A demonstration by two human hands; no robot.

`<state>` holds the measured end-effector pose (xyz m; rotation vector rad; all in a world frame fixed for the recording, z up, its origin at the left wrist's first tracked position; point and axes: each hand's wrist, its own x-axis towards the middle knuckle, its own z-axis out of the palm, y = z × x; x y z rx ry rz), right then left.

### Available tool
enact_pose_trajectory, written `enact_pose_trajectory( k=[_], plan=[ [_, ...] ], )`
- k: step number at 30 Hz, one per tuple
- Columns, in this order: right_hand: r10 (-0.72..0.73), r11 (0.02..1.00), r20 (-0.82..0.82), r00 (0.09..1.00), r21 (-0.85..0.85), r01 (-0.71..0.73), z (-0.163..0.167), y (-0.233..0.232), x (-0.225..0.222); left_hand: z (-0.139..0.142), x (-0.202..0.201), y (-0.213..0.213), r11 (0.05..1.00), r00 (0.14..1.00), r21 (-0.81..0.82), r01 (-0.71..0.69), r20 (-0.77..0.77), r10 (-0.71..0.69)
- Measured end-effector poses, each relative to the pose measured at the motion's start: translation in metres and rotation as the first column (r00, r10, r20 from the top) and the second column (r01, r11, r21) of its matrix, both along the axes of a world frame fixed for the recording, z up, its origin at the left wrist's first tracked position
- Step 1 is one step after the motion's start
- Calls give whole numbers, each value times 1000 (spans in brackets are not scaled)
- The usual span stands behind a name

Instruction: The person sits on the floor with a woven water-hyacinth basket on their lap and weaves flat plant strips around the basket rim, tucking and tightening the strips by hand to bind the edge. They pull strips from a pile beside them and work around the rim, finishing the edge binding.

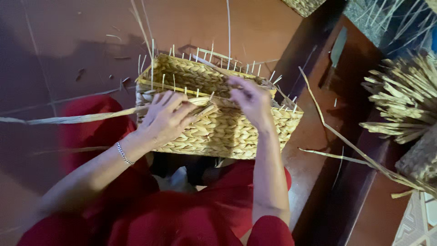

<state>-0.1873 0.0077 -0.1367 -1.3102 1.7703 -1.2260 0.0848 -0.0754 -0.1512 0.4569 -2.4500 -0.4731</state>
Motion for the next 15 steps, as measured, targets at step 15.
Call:
enact_pose_trajectory(
  k=[15],
  plan=[
    [-503, 828, 169, 848, -189, 528, -51, 87, -17, 5, -20, -1, 998, 998, 46, -30, -51, 32]
  ],
)
